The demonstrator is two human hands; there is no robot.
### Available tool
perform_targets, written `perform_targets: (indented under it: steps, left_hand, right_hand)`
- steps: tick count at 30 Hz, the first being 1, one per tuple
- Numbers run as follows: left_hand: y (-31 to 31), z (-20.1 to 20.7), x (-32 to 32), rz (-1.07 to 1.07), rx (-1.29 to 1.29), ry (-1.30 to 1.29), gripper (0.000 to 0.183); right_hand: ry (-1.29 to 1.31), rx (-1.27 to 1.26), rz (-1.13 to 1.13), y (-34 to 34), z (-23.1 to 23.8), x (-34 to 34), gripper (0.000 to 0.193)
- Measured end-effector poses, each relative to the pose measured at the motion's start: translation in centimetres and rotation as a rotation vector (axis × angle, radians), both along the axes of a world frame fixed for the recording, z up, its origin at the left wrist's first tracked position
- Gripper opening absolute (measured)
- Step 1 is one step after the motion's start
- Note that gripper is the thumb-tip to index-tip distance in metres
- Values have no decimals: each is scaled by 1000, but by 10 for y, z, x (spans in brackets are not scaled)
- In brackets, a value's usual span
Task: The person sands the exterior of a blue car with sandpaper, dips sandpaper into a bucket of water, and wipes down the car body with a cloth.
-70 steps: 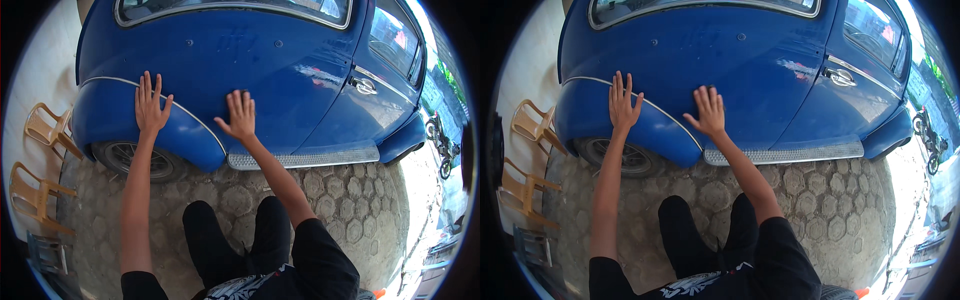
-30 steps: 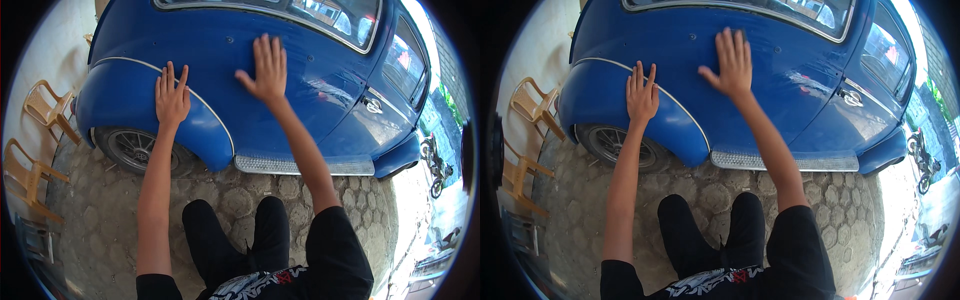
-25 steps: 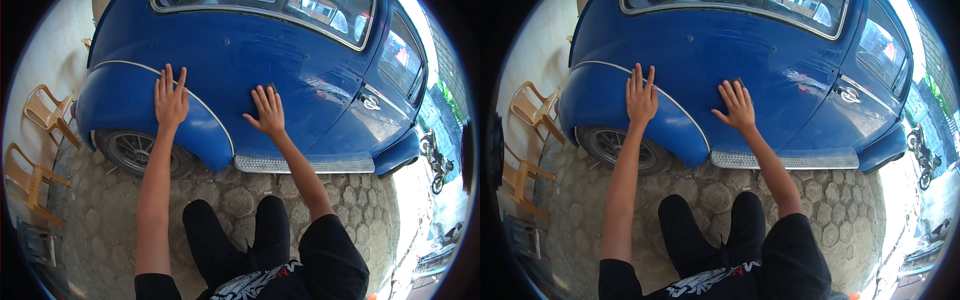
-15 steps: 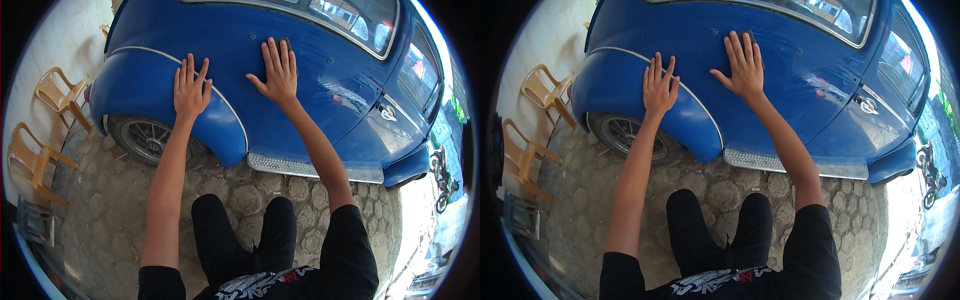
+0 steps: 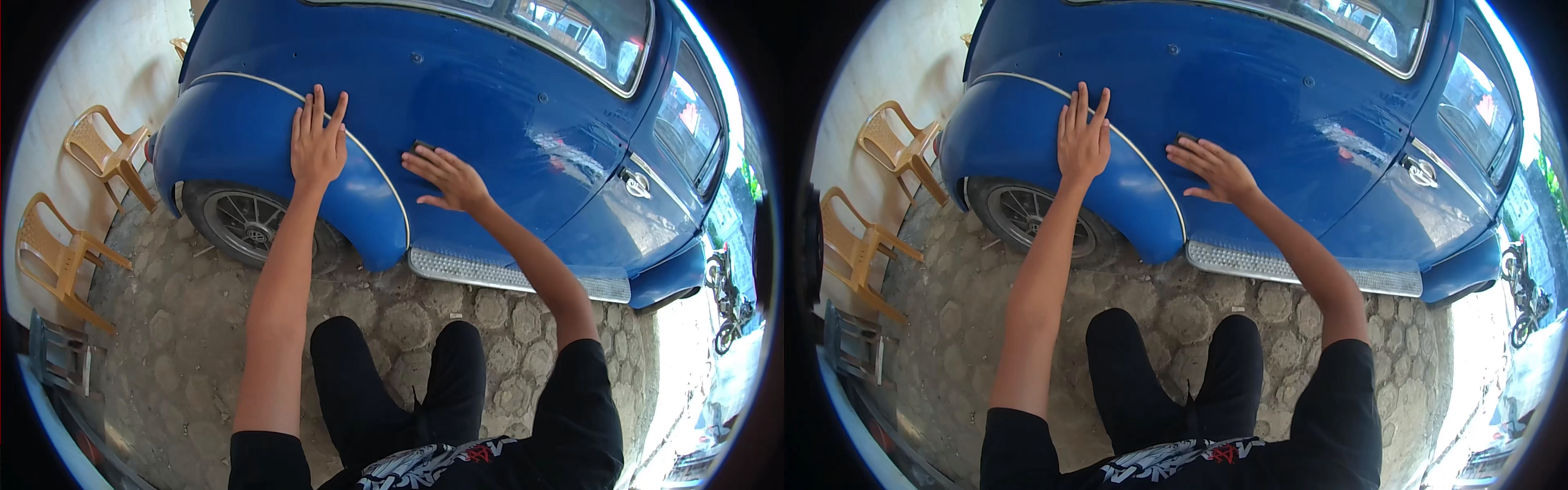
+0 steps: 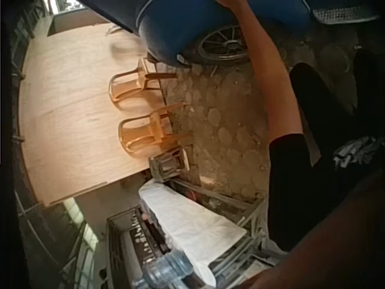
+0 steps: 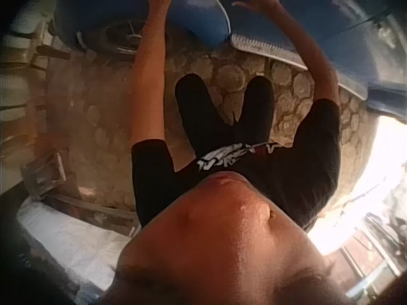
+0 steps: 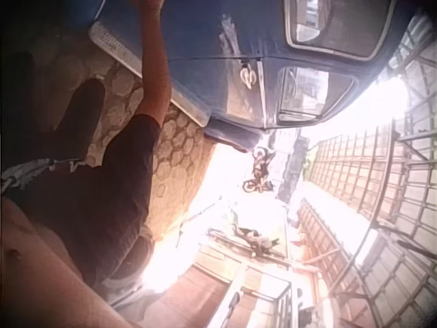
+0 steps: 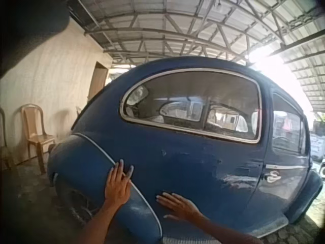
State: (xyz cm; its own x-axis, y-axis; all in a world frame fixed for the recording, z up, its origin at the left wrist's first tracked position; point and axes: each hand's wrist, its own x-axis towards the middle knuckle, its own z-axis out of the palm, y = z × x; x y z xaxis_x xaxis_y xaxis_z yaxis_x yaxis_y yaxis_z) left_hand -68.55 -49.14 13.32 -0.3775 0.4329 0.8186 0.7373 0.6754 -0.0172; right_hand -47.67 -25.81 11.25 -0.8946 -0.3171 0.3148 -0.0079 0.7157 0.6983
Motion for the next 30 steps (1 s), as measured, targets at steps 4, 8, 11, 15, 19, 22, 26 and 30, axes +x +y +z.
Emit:
perform_targets:
  steps: [4,8,11,15,19,22,26,30]
  left_hand:
    - [-1,0,-1,-64,66,34,55]
    - [-2,-2,-3,-123,100,37,54]
    - [-2,-2,-6,-143,112,60,57]
    - [-2,-2,-5,-136,101,97,62]
    - [-4,-2,-2,-84,46,71,64]
    - [-3,1,-3,-85,55,59,63]
    - [-1,2,-3,-88,57,27,59]
    - [1,0,-3,-97,94,93,57]
  right_hand:
    - [258,-86,35,-14,68,-35,88]
    - [549,-212,9,-41,74,-80,94]
    - [479,-289,37,-59,19,-88,104]
    - [235,-336,97,-64,-78,-51,113]
    - [89,-116,16,-17,-81,-16,111]
    - [198,7,11,23,-31,18,111]
    - [457,-248,-90,83,67,87,103]
    - [961,-412,-76,117,122,111,97]
